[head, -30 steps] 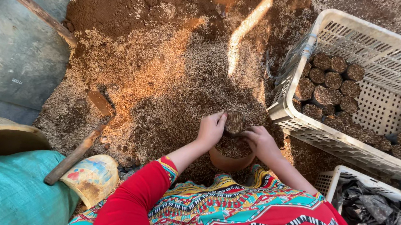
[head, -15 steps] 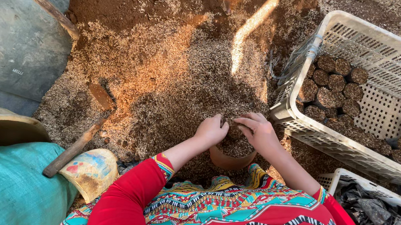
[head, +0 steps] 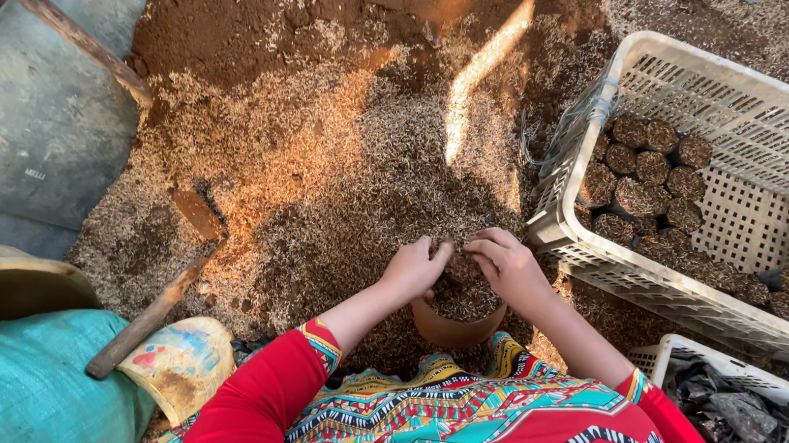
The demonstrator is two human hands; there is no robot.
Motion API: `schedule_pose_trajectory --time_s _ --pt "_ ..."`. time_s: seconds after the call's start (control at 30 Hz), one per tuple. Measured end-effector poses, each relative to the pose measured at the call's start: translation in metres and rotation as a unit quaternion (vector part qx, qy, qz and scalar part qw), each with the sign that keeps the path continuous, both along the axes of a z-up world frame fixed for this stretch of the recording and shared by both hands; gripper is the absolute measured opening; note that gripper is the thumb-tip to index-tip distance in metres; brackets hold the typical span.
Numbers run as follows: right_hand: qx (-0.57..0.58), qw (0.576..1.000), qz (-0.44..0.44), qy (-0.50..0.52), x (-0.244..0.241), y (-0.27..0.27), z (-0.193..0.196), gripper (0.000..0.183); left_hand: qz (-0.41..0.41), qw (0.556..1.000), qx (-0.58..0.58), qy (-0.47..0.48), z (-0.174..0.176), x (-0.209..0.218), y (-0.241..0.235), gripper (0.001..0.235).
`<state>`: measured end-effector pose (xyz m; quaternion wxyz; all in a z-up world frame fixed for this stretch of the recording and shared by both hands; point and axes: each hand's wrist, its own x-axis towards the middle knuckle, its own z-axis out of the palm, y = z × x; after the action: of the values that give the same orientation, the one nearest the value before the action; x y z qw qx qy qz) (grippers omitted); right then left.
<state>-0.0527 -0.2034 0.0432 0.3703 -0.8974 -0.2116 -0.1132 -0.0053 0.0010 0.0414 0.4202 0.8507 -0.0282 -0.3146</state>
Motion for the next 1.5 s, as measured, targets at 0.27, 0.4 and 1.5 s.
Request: schedule_pose_trajectory --time_s 0.27,0.4,1.5 --pt "0.018 0.999 -0.046 0.011 -0.008 0.010 0.000 0.026 -0.027 0.986 -0.004 -0.162 -0.046 0.001 -0.002 0.040" --pt "-0.048 0.997 0.003 -0.059 -0.010 0.023 -0.007 0.032 -0.036 0.958 -0.011 -0.284 -0.067 0.003 -0.002 0.030" --pt "0.038 0.943 -0.183 0.275 -0.001 0.016 -0.033 0.037 -0.027 0.966 0.060 -0.251 -0.015 -0.012 -0.020 0.044"
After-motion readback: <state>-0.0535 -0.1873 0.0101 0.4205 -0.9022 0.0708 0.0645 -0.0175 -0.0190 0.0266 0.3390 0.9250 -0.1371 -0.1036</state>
